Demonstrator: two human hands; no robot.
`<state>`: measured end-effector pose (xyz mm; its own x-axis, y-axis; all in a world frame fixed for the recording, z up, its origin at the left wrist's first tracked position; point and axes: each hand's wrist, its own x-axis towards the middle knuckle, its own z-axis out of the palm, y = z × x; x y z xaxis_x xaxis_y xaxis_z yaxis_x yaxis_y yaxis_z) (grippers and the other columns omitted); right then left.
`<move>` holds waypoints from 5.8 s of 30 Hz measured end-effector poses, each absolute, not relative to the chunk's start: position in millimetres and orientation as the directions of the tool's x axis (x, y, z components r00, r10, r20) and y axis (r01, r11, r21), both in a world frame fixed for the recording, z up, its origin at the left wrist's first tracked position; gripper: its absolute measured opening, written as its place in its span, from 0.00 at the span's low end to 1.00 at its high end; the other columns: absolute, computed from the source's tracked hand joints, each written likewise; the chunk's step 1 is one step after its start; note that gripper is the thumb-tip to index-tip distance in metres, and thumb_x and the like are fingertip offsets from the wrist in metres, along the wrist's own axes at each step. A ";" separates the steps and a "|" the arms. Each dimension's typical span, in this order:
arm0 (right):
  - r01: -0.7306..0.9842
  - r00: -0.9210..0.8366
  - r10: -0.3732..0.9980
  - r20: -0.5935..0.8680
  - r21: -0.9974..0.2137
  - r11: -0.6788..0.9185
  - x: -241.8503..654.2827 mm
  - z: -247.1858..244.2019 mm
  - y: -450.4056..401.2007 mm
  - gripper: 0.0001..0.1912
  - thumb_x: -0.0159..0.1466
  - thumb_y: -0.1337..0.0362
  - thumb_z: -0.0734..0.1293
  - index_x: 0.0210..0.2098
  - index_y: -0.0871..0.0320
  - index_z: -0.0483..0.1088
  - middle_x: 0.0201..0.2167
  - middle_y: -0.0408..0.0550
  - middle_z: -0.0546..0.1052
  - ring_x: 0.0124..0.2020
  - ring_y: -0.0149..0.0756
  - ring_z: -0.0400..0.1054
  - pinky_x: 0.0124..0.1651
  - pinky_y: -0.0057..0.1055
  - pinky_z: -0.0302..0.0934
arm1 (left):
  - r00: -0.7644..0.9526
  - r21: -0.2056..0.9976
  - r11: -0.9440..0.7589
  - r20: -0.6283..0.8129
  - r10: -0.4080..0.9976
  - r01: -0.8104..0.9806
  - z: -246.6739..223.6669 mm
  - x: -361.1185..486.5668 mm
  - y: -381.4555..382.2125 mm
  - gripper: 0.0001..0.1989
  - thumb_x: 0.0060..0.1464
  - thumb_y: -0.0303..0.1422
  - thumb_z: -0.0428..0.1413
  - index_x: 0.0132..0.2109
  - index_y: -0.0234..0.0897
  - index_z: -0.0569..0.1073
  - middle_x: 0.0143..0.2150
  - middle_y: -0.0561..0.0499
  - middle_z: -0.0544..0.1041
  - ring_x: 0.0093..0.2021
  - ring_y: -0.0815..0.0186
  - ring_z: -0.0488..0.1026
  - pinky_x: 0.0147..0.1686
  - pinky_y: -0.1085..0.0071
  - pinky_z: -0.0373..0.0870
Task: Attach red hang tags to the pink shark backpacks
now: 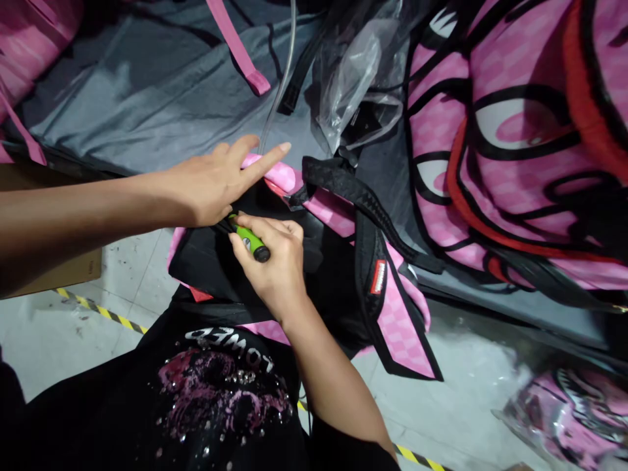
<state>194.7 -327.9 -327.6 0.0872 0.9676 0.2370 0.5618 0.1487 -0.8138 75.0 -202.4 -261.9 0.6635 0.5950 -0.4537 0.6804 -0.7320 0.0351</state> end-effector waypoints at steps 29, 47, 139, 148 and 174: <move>0.660 -0.061 0.965 0.256 -0.715 0.231 207.3 -320.3 -326.9 0.10 0.62 0.69 0.67 0.42 0.51 0.75 0.40 0.43 0.82 0.41 0.39 0.76 0.55 0.43 0.57 | 0.665 0.080 -0.712 -0.441 0.603 0.698 -260.6 73.2 -202.3 0.52 0.55 0.27 0.57 0.72 0.51 0.29 0.73 0.40 0.44 0.63 0.42 0.60 0.52 0.53 0.70; 0.689 0.086 0.959 0.269 -0.711 0.138 197.6 -320.7 -331.3 0.08 0.63 0.67 0.67 0.41 0.53 0.75 0.41 0.47 0.81 0.43 0.41 0.76 0.54 0.43 0.59 | 0.652 0.052 -0.709 -0.443 0.615 0.703 -270.1 74.6 -199.8 0.55 0.50 0.21 0.55 0.72 0.53 0.28 0.73 0.40 0.41 0.64 0.41 0.59 0.53 0.53 0.70; 0.609 0.285 0.870 0.403 -0.777 0.161 262.5 -258.6 -325.3 0.04 0.63 0.68 0.65 0.39 0.56 0.70 0.48 0.49 0.78 0.48 0.38 0.74 0.52 0.37 0.66 | 0.754 0.127 -0.752 -0.253 0.606 0.647 -280.4 56.7 -201.6 0.52 0.50 0.16 0.47 0.72 0.51 0.29 0.71 0.37 0.50 0.60 0.50 0.66 0.49 0.62 0.70; 0.975 0.174 0.983 -0.064 -0.127 -0.181 360.7 -326.2 -147.5 0.16 0.66 0.59 0.65 0.49 0.61 0.74 0.49 0.57 0.75 0.45 0.41 0.72 0.45 0.32 0.64 | 0.717 0.117 -0.727 -0.329 0.615 0.677 -276.7 63.8 -200.3 0.51 0.49 0.16 0.48 0.73 0.50 0.32 0.72 0.35 0.49 0.60 0.49 0.66 0.48 0.61 0.72; 0.580 0.193 0.979 0.059 -0.812 -0.066 308.3 -229.5 -288.2 0.13 0.58 0.54 0.70 0.35 0.58 0.73 0.24 0.41 0.73 0.16 0.28 0.63 0.19 0.24 0.57 | 0.774 0.199 -0.748 -0.136 0.619 0.633 -280.3 50.0 -205.4 0.50 0.47 0.14 0.47 0.73 0.48 0.38 0.70 0.38 0.53 0.58 0.52 0.66 0.49 0.60 0.71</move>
